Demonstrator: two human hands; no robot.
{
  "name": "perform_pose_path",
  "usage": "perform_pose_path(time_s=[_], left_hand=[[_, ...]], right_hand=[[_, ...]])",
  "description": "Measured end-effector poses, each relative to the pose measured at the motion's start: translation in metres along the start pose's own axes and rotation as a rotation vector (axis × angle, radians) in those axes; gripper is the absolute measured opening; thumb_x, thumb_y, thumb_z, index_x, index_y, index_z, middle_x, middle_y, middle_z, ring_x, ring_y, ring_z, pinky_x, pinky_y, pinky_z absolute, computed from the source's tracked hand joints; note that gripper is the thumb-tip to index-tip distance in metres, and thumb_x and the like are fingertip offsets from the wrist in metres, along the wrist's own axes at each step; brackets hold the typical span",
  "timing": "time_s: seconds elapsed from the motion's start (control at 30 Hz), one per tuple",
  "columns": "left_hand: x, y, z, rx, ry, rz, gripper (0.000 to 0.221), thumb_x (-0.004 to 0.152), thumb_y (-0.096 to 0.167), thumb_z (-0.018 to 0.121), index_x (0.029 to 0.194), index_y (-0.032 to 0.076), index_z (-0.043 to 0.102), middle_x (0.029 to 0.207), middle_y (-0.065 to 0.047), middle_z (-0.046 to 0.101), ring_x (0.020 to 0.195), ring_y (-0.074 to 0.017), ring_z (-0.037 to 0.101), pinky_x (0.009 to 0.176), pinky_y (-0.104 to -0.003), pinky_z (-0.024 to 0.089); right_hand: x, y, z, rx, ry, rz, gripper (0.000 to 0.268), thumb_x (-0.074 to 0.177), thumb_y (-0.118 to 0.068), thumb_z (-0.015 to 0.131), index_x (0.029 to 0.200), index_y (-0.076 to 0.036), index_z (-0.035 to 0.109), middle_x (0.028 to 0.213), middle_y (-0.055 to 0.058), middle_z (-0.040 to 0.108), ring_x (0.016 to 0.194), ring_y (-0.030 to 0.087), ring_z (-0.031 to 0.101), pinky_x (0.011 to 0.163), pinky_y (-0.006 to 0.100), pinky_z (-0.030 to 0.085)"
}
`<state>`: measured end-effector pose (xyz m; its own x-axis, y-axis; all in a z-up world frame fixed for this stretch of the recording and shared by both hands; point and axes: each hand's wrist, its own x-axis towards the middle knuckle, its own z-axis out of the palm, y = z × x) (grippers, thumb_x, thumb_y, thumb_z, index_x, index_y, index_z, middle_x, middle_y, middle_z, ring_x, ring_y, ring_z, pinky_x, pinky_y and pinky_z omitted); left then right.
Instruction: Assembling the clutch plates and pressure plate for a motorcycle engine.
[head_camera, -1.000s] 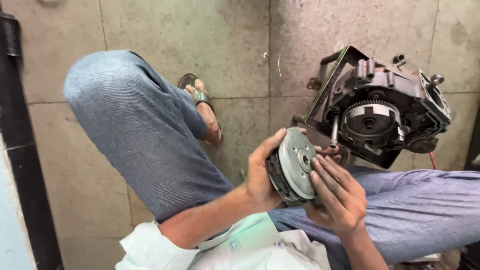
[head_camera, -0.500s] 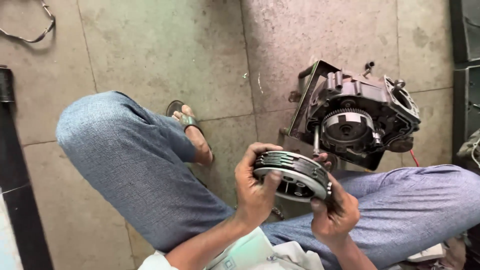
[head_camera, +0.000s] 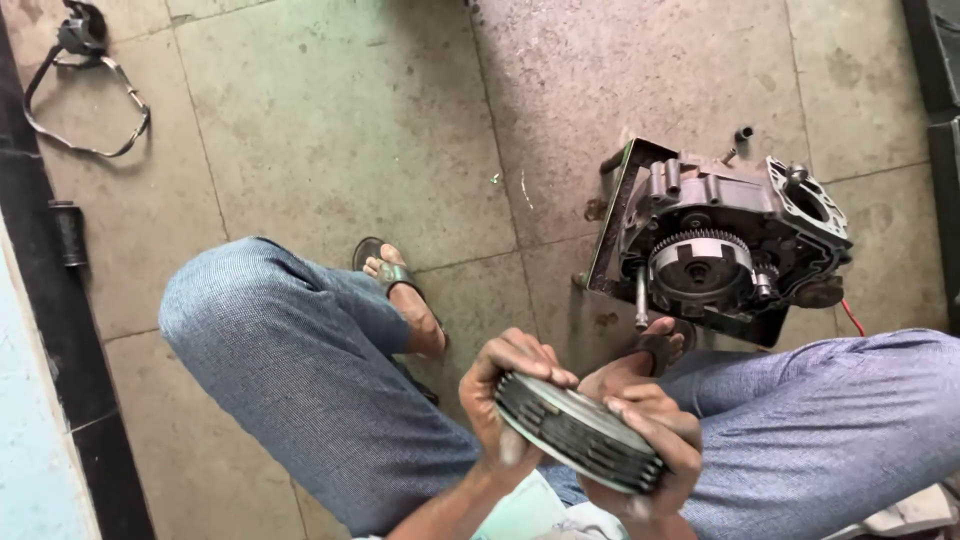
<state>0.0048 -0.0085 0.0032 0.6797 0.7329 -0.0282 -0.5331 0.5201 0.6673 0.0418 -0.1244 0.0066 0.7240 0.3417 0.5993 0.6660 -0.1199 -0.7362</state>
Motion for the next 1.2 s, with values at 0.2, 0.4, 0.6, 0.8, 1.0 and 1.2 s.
perform_pose_path(time_s=[0.2, 0.4, 0.6, 0.8, 1.0, 1.2], left_hand=[[0.008, -0.020, -0.018, -0.038, 0.141, -0.082, 0.052, 0.100, 0.055, 0.075, 0.103, 0.008, 0.055, 0.101, -0.003, 0.055, 0.093, -0.0120, 0.057, 0.087, -0.028, 0.054], [-0.003, -0.019, -0.023, -0.279, 0.445, -0.515, 0.053, 0.093, 0.057, 0.057, 0.115, 0.008, 0.058, 0.105, -0.004, 0.067, 0.097, -0.0134, 0.069, 0.086, -0.033, 0.060], [-0.010, -0.018, -0.027, -0.186, 0.284, -0.372, 0.051, 0.097, 0.047, 0.068, 0.121, 0.002, 0.059, 0.107, -0.007, 0.068, 0.096, -0.0157, 0.067, 0.085, -0.033, 0.058], [-0.010, -0.020, -0.034, -0.041, 0.247, -0.216, 0.054, 0.099, 0.047, 0.071, 0.121, 0.000, 0.060, 0.109, -0.008, 0.067, 0.100, -0.0167, 0.066, 0.088, -0.032, 0.056], [-0.012, -0.024, -0.039, -0.677, 0.292, -0.643, 0.059, 0.092, 0.063, 0.060, 0.117, 0.009, 0.060, 0.097, -0.008, 0.063, 0.089, -0.0210, 0.063, 0.081, -0.037, 0.057], [-0.013, -0.027, -0.044, -0.884, 0.247, -0.692, 0.063, 0.098, 0.068, 0.051, 0.116, 0.008, 0.060, 0.093, -0.006, 0.057, 0.078, -0.0210, 0.055, 0.066, -0.035, 0.049]], right_hand=[[0.045, 0.001, 0.014, -0.130, -0.174, 0.171, 0.050, 0.110, -0.048, 0.047, 0.118, 0.000, 0.062, 0.109, 0.011, 0.070, 0.093, 0.026, 0.069, 0.101, 0.040, 0.053], [0.022, 0.003, 0.005, -0.060, -0.266, 0.423, 0.065, 0.107, -0.057, 0.050, 0.122, 0.006, 0.060, 0.106, 0.013, 0.070, 0.097, 0.021, 0.069, 0.095, 0.034, 0.053], [-0.003, 0.004, 0.008, 0.073, -0.125, 0.529, 0.063, 0.108, -0.057, 0.049, 0.120, 0.005, 0.056, 0.104, 0.010, 0.067, 0.094, 0.017, 0.063, 0.088, 0.030, 0.052], [-0.006, -0.012, 0.021, -0.005, -0.100, 0.540, 0.057, 0.111, -0.051, 0.051, 0.121, 0.005, 0.053, 0.106, 0.011, 0.061, 0.095, 0.019, 0.059, 0.086, 0.030, 0.051], [0.001, -0.046, 0.024, -0.109, -0.079, 0.132, 0.060, 0.086, -0.039, 0.079, 0.121, 0.005, 0.058, 0.106, 0.015, 0.064, 0.091, 0.026, 0.067, 0.082, 0.035, 0.057], [-0.016, -0.049, 0.019, -0.151, -0.119, 0.111, 0.052, 0.076, -0.012, 0.092, 0.117, -0.001, 0.063, 0.104, 0.014, 0.062, 0.095, 0.027, 0.072, 0.083, 0.035, 0.063]])
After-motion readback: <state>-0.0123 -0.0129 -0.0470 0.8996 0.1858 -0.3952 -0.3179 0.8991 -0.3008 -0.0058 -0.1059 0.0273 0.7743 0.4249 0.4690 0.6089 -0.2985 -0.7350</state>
